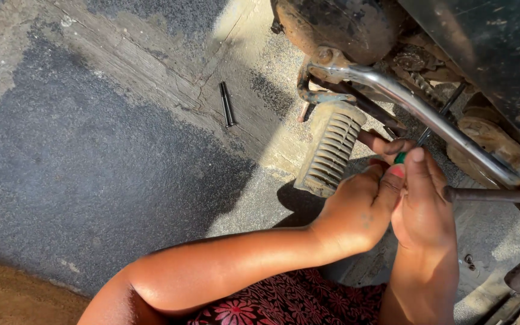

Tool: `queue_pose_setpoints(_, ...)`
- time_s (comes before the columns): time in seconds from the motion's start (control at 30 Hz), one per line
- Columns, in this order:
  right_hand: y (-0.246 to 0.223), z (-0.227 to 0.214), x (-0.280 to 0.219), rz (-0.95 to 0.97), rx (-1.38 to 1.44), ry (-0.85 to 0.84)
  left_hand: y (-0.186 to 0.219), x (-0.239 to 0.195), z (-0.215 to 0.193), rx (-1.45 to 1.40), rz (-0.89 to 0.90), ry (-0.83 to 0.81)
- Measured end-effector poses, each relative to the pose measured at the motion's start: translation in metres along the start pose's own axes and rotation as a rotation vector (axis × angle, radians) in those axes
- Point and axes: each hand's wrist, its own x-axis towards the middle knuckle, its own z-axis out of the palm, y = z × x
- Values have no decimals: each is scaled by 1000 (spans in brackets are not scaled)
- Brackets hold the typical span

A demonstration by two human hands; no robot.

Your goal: The person uses a green screwdriver to loosen and remove a bolt from the motorcycle's footpeg assembly. They then detach the footpeg and place it on the ground before picking up a wrench.

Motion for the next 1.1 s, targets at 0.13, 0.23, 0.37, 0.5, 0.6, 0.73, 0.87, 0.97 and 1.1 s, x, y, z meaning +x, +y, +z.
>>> queue_pose_setpoints(0.13,11,-16,10,-38,302,-157,-14,11,32,-591,-145,-24)
queue_pose_setpoints(0.23,17,-17,14,-65,201,-118,-4,16,14,-669,-395,-78)
queue_pose_setpoints(0.37,-9,10,15,29,32,10,-35,30,2,-905,-421,-225)
queue_pose_setpoints(0.5,-15,26,22,60,-97,101,-52,45,-21,-1139,-572,-622)
queue_pose_setpoints(0.6,-11,19,28,36,-98,164,-37,32,-17,-723,-478,-487)
queue_pose_setpoints(0.73,-11,16,33,-77,-120,237,-11,-4,-12,403,72,-75)
queue_pose_setpoints(0.87,-13,13,24,-121,-94,197,-13,-2,2,206,63,-3)
queue_pose_setpoints(0.97,-17,19,10,-57,14,136,-11,-1,10,-37,-113,27)
queue_pose_setpoints(1.1,0,11,-1,-16,135,10,-31,5,22,-362,16,20)
